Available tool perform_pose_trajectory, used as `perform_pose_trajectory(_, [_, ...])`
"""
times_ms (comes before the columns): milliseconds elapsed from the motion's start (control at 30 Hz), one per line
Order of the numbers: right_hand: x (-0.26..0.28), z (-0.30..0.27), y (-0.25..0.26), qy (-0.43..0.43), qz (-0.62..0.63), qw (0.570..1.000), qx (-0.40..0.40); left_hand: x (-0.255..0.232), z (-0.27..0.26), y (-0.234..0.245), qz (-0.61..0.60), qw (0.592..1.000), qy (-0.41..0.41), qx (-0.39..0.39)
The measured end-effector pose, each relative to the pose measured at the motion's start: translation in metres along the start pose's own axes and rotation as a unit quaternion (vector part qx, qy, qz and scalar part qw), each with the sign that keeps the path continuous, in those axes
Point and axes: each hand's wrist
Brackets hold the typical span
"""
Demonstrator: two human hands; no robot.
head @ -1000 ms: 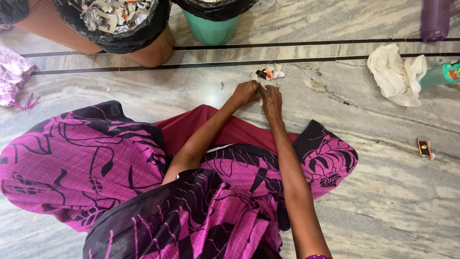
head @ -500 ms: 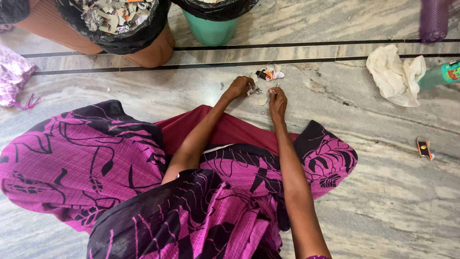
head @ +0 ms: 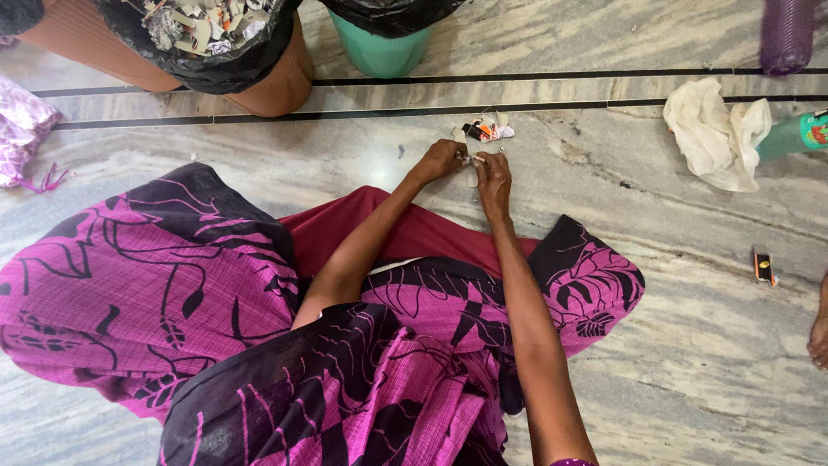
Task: The person sits on the floor and sorts small pieces of paper and packaging waste by hand. They pick up items from a pile on the floor and place them into two nearby bins.
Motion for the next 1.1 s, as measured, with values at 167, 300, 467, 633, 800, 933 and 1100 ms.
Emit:
perform_pose_trajectory(167, [0.000, 0.001, -0.003, 0.007, 0.037, 0.999, 0.022, -0.012, 0.003, -0.008, 0.007, 1.000, 0.006, -0.002])
perform_pose_trajectory(300, [0.001, 0.005, 0.000, -0.011, 0.045, 0.999, -0.010, -0.023, 0.011, -0.007, -0.049, 0.997, 0.061, -0.023])
perform_pose_trajectory(467, [0.002, 0.007, 0.001, -0.031, 0.059, 0.996, -0.068, -0.044, 0.017, 0.004, -0.023, 0.995, 0.007, -0.101])
perform_pose_trajectory(633, [-0.013, 0.006, -0.001, -0.121, 0.118, 0.982, -0.082, -0.056, 0.016, 0.013, 0.015, 0.991, -0.015, -0.132])
perform_pose_trajectory(800, [-0.024, 0.000, -0.006, -0.038, 0.122, 0.992, 0.000, -0.040, 0.006, -0.003, 0.062, 0.993, -0.054, -0.086])
perform_pose_trajectory(933, [-0.025, -0.002, -0.010, -0.061, 0.113, 0.991, 0.048, -0.023, 0.008, -0.013, 0.079, 0.991, 0.011, -0.104])
perform_pose_trajectory(1100, [-0.023, -0.002, -0.010, -0.052, 0.059, 0.994, 0.078, -0.015, 0.009, -0.009, -0.071, 0.989, 0.123, -0.034])
Point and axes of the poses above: each hand's wrist, its own z-axis towards the middle knuckle, its own y-axis out of the back of the hand, x = y × z, and after that the axes turned 2 degrees about z, right-handed
